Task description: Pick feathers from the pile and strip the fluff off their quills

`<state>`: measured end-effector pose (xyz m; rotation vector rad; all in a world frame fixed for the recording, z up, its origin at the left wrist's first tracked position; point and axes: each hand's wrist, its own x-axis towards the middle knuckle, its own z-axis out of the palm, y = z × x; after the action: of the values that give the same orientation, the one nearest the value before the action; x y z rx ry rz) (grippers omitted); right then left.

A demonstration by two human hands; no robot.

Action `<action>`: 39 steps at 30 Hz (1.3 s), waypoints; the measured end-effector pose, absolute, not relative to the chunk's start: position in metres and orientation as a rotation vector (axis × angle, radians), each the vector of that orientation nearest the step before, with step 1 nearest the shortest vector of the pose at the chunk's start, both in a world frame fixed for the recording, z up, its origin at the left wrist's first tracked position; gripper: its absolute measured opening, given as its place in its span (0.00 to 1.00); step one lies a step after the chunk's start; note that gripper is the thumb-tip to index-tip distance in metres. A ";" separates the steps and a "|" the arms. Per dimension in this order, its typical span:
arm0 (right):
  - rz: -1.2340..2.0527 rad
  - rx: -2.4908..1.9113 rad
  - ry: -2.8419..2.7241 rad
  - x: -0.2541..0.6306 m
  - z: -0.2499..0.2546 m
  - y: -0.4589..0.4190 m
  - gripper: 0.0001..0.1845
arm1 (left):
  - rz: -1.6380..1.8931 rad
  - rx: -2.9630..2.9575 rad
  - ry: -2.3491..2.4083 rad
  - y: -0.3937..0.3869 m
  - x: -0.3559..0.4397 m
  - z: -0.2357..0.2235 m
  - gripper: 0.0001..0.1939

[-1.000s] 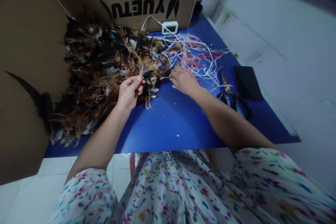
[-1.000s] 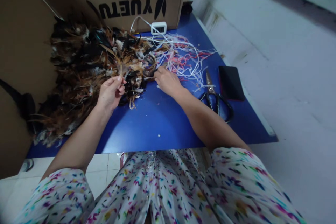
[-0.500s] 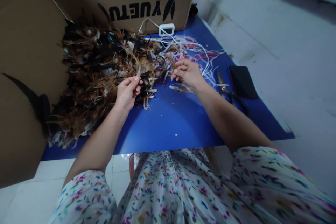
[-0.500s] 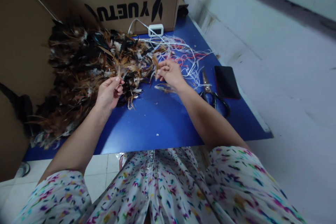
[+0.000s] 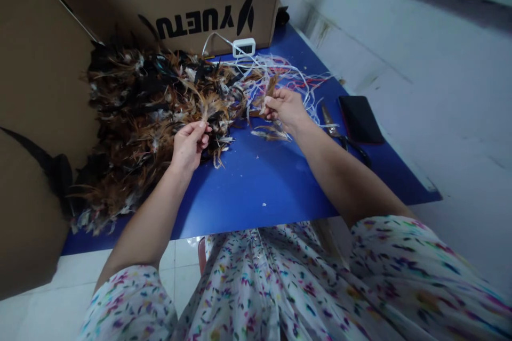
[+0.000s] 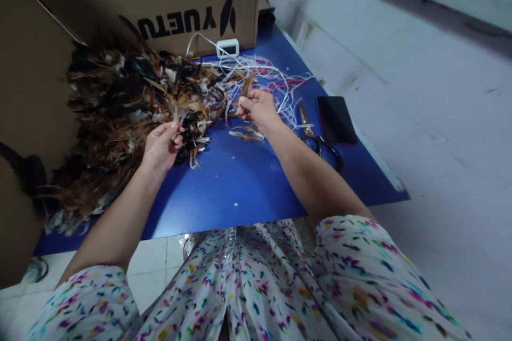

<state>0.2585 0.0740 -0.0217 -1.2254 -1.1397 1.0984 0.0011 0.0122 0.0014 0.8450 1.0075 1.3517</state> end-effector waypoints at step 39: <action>1.171 -1.199 -1.016 0.261 -0.019 0.073 0.08 | 1.282 0.814 1.020 0.014 0.000 -0.006 0.14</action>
<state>0.2605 0.0727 -0.0186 -1.1991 -1.0164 1.1706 0.0001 0.0136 -0.0056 0.8135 1.0204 1.2821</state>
